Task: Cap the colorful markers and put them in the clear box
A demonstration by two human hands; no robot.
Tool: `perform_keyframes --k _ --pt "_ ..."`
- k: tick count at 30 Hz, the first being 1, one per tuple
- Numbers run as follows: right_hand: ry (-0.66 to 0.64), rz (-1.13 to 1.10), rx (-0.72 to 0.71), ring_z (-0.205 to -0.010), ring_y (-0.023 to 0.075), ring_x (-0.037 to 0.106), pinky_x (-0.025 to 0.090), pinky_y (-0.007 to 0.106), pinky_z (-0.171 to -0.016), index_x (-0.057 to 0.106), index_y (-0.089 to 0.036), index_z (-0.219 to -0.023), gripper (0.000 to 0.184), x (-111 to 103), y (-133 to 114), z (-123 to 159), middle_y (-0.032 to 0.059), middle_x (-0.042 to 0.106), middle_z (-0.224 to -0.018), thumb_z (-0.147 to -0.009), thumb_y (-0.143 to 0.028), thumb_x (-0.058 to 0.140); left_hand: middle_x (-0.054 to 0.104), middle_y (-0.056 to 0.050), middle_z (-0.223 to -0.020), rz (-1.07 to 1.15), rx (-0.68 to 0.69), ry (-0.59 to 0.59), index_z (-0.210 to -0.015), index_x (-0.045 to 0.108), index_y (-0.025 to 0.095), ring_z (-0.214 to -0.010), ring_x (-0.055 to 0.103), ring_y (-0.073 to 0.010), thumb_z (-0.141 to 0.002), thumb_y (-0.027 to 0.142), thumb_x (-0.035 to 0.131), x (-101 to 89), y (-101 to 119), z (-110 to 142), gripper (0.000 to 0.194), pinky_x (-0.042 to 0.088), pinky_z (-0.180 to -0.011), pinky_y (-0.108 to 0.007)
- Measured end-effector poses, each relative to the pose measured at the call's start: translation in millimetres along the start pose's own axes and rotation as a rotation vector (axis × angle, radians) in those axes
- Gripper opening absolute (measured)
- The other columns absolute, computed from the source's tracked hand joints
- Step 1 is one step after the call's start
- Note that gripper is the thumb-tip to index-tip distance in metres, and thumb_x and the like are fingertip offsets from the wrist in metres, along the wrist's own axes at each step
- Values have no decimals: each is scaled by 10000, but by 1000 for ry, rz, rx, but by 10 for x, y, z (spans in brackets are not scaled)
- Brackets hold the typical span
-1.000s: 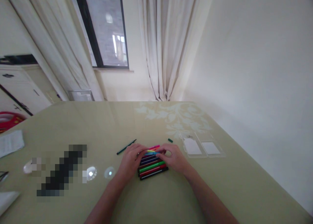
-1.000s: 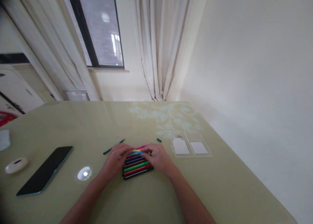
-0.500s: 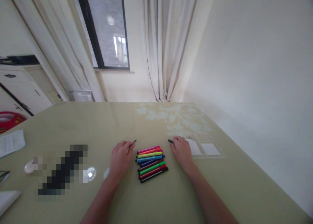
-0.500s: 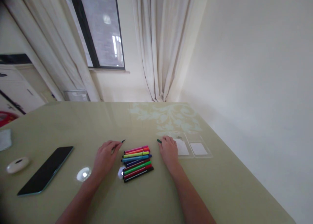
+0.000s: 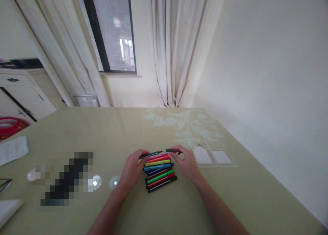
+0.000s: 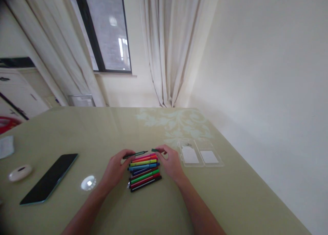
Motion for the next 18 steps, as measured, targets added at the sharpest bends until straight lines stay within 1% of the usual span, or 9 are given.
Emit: perform_keyframes --k 3,8,14,18 --pt "-11 -25 2 -853 209 696 541 326 -799 773 -224 -1005 162 7 -41 8 41 791 -964 -921 -301 658 776 -35 -982 35 1 4 -987 724 237 -935 709 -236 -926 394 594 13 48 23 213 546 -874 -361" --pt "-22 -44 8 -854 200 695 539 315 -803 781 -214 -1008 163 42 -24 19 41 794 -960 -908 -276 668 777 -26 -955 76 -8 -9 -972 732 233 -901 708 -222 -911 379 620 27 52 33 194 551 -854 -343" --pt "-67 -77 8 -838 198 699 541 311 -806 796 -211 -996 165 110 -34 34 47 795 -933 -911 -276 669 793 -11 -954 112 7 -23 -963 760 243 -908 726 -208 -916 359 628 104 123 68 182 552 -838 -313" --pt "-69 -117 35 -838 202 706 542 310 -804 807 -216 -970 163 118 4 42 45 798 -915 -907 -275 669 806 2 -909 114 -13 -9 -928 787 253 -864 740 -203 -905 350 640 113 128 88 178 559 -804 -305"
Point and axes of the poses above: each hand's wrist, its own z-axis away from the middle knuckle, its own x-axis out of the palm, y = z × x, the point moved 8 cm from there along -z, towards the middle knuckle
